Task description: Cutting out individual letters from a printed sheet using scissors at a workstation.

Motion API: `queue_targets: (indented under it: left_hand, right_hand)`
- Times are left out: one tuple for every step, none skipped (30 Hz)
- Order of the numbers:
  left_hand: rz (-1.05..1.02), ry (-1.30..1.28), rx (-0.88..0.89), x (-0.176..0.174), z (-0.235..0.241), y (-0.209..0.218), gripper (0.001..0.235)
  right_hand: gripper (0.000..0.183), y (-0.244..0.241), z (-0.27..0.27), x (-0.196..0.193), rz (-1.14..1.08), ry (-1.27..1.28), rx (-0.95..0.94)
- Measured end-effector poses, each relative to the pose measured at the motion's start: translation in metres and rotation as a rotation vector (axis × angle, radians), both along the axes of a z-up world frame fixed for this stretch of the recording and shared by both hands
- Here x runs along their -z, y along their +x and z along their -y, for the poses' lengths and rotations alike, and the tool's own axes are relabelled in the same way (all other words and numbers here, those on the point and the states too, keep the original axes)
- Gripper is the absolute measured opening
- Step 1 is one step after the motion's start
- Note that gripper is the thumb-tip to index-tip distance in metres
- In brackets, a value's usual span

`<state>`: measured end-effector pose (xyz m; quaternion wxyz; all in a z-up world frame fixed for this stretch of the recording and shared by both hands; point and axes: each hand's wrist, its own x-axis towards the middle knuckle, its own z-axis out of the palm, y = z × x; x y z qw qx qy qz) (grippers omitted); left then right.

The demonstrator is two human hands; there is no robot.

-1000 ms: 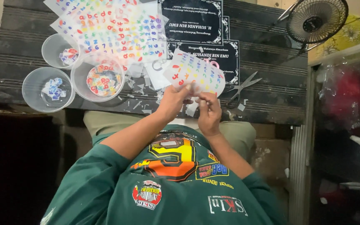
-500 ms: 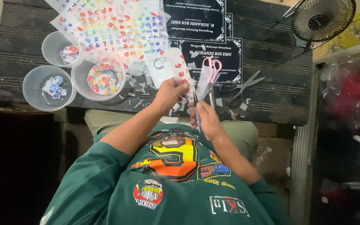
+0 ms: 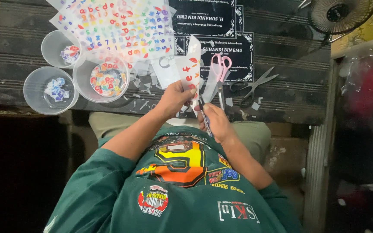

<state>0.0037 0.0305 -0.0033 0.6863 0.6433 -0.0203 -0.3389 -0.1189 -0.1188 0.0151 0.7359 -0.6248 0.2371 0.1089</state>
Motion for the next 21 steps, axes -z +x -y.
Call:
queue_targets:
  left_hand:
    - [-0.001,0.002,0.001,-0.005,-0.001,-0.001,0.02]
    - [0.021,0.019,0.027,-0.01,-0.002,-0.002,0.02]
    - [0.042,0.037,0.054,-0.015,-0.002,-0.003,0.021]
    - [0.041,0.039,0.056,-0.018,-0.004,-0.004,0.021]
    - [0.07,0.07,0.078,-0.021,-0.005,-0.004,0.02]
    - [0.1,0.1,0.1,-0.024,-0.006,-0.004,0.018]
    - [0.1,0.101,0.103,-0.028,-0.005,-0.004,0.018]
    - [0.113,0.127,0.102,-0.033,-0.005,-0.004,0.017]
    - [0.127,0.153,0.101,-0.037,-0.005,-0.005,0.018]
    - [0.127,0.155,0.1,-0.036,-0.005,-0.005,0.018]
    - [0.108,0.138,0.098,-0.035,-0.005,-0.005,0.016]
    - [0.086,0.121,0.097,-0.034,-0.004,-0.006,0.015]
    - [0.085,0.122,0.098,-0.038,-0.003,-0.01,0.015]
    - [0.054,0.081,0.094,-0.042,-0.001,-0.014,0.017]
    - [0.022,0.04,0.09,-0.045,0.001,-0.017,0.018]
    - [0.022,0.041,0.09,-0.048,0.002,-0.018,0.018]
    - [-0.026,-0.01,0.074,-0.051,0.003,-0.019,0.018]
    - [-0.074,-0.062,0.058,-0.053,0.004,-0.02,0.018]
    - [-0.075,-0.061,0.058,-0.048,0.002,-0.02,0.018]
    - [-0.083,-0.053,0.071,-0.043,0.001,-0.02,0.023]
    - [-0.09,-0.044,0.084,-0.038,0.0,-0.019,0.029]
  right_hand:
    - [0.035,0.001,0.001,-0.002,-0.001,0.002,0.001]
    - [0.036,0.002,0.001,-0.004,0.005,-0.013,-0.012]
    - [0.036,0.003,0.002,-0.006,0.01,-0.027,-0.025]
    - [0.036,0.002,0.001,-0.007,0.009,-0.025,-0.023]
    - [0.036,0.002,0.001,-0.008,0.001,-0.046,-0.025]
    - [0.036,0.002,0.0,-0.008,-0.005,-0.067,-0.027]
    - [0.036,0.002,0.0,-0.01,-0.005,-0.066,-0.024]
    - [0.036,0.002,-0.001,-0.012,0.014,-0.082,-0.026]
    - [0.037,0.002,-0.003,-0.014,0.034,-0.098,-0.029]
    - [0.037,0.002,-0.002,-0.015,0.035,-0.096,-0.03]
    - [0.037,0.002,-0.002,-0.015,0.054,-0.102,-0.029]
    - [0.038,0.002,-0.002,-0.016,0.072,-0.107,-0.026]
    - [0.038,0.0,-0.002,-0.013,0.071,-0.106,-0.026]
    - [0.039,-0.001,-0.002,-0.009,0.093,-0.099,-0.021]
    - [0.04,-0.002,-0.001,-0.006,0.115,-0.092,-0.016]
    - [0.04,-0.002,-0.001,-0.011,0.114,-0.091,-0.017]
    - [0.042,-0.002,-0.001,-0.016,0.126,-0.107,-0.035]
    - [0.045,-0.002,-0.002,-0.021,0.137,-0.124,-0.053]
    - [0.045,-0.002,-0.004,-0.029,0.136,-0.124,-0.054]
    - [0.047,-0.001,-0.007,-0.036,0.166,-0.159,-0.052]
    - [0.049,-0.001,-0.009,-0.043,0.197,-0.195,-0.05]
